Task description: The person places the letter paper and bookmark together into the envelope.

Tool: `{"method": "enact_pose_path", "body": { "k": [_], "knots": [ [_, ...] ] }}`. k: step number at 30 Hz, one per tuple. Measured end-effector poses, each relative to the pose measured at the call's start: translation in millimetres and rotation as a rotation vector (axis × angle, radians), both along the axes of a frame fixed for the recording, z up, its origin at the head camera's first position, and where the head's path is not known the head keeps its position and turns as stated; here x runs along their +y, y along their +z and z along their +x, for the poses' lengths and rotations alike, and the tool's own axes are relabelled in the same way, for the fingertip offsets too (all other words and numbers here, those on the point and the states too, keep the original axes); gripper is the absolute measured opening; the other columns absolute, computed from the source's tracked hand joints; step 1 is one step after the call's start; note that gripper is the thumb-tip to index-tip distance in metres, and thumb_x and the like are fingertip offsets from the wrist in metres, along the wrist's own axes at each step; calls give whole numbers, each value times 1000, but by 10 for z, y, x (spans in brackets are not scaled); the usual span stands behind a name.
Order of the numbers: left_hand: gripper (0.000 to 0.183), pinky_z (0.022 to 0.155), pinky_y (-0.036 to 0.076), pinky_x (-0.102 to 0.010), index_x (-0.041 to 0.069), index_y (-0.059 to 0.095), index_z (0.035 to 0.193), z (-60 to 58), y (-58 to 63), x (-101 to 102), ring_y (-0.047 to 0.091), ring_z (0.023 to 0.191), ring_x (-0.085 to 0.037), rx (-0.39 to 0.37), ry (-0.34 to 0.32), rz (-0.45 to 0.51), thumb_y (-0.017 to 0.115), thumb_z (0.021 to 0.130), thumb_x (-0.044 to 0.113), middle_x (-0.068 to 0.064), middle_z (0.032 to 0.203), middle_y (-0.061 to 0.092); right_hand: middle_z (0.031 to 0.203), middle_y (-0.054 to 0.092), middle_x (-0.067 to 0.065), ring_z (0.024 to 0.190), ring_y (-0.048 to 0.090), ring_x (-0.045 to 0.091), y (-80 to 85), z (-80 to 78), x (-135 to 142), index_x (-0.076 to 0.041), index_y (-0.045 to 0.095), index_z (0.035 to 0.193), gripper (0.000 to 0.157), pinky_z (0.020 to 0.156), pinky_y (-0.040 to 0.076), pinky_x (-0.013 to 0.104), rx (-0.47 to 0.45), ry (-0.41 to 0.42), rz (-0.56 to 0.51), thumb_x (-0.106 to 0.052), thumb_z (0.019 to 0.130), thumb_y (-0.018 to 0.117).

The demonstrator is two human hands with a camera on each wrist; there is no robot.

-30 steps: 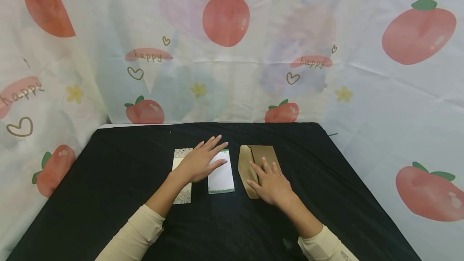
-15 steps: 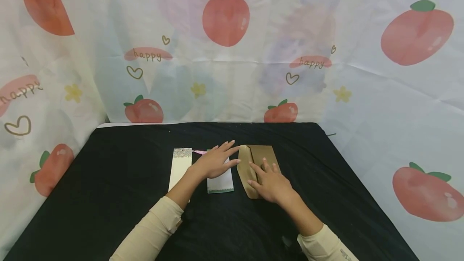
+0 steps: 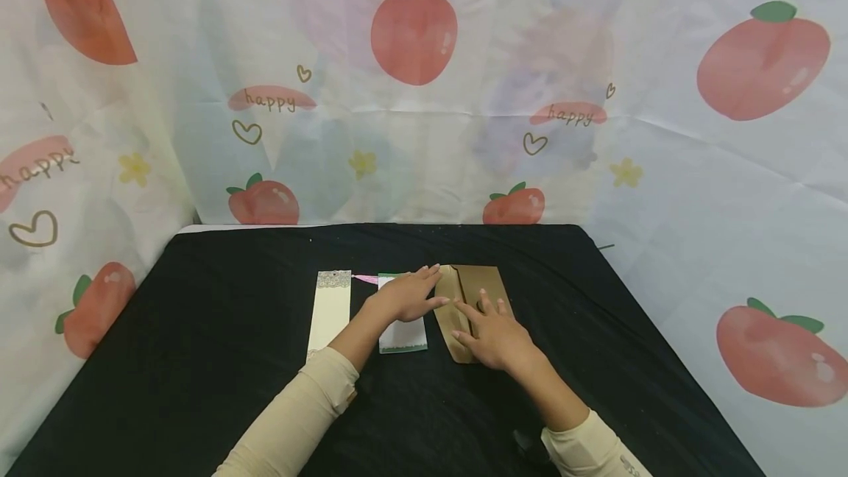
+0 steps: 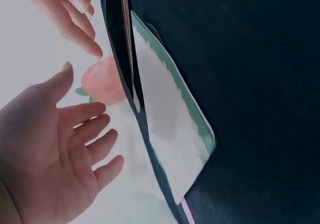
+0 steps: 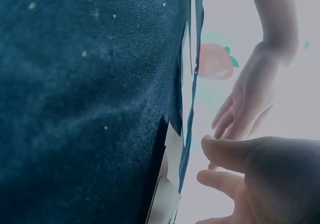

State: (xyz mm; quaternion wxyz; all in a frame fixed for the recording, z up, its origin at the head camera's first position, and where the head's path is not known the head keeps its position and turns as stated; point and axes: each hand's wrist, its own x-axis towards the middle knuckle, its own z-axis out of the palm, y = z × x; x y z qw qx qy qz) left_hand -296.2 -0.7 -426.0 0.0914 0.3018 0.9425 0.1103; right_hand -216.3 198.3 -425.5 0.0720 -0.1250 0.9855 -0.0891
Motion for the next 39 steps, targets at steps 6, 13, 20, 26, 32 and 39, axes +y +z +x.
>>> {"method": "enact_pose_path", "body": {
  "k": [6,13,20,26,32,39],
  "knots": [
    [69,121,23,-45,7,33,162,-52,-63,122,25,153,-23,-34,9,-74,51,108,47,-8,168,27,163,25,31,143,25,62,-9,-5,10,-20,47,157,59,102,36,74,-25,-2,10,-43,104,60],
    [67,121,24,-45,7,36,161,-76,-121,198,22,154,-22,-30,-8,-122,56,107,42,-6,168,27,163,24,32,142,24,63,24,14,14,-19,49,156,59,99,39,74,-58,-15,40,-39,103,64],
    [70,119,28,-45,8,36,161,-54,-137,286,22,154,-22,-39,15,-148,61,104,41,-5,168,27,163,24,31,143,23,63,28,44,-2,-18,50,154,59,96,40,76,-82,-46,36,-37,101,67],
    [73,118,30,-44,8,34,162,-22,-135,328,24,153,-21,-47,23,-190,60,104,45,-4,168,29,163,22,31,144,24,59,-46,7,9,-21,49,155,61,95,38,78,-95,-82,50,-39,100,69],
    [77,119,28,-43,10,34,162,-42,-193,292,25,153,-20,-45,45,-160,62,102,48,-3,168,29,164,18,33,144,22,62,-20,17,-28,-21,52,153,60,88,40,81,-120,-111,40,-36,99,71],
    [75,120,26,-44,8,36,161,-27,-235,256,25,153,-21,-29,38,-166,63,102,46,-5,167,31,162,16,37,138,22,70,-82,24,5,-23,50,154,61,87,43,79,-106,-95,-7,-37,99,71]
  ]
}}
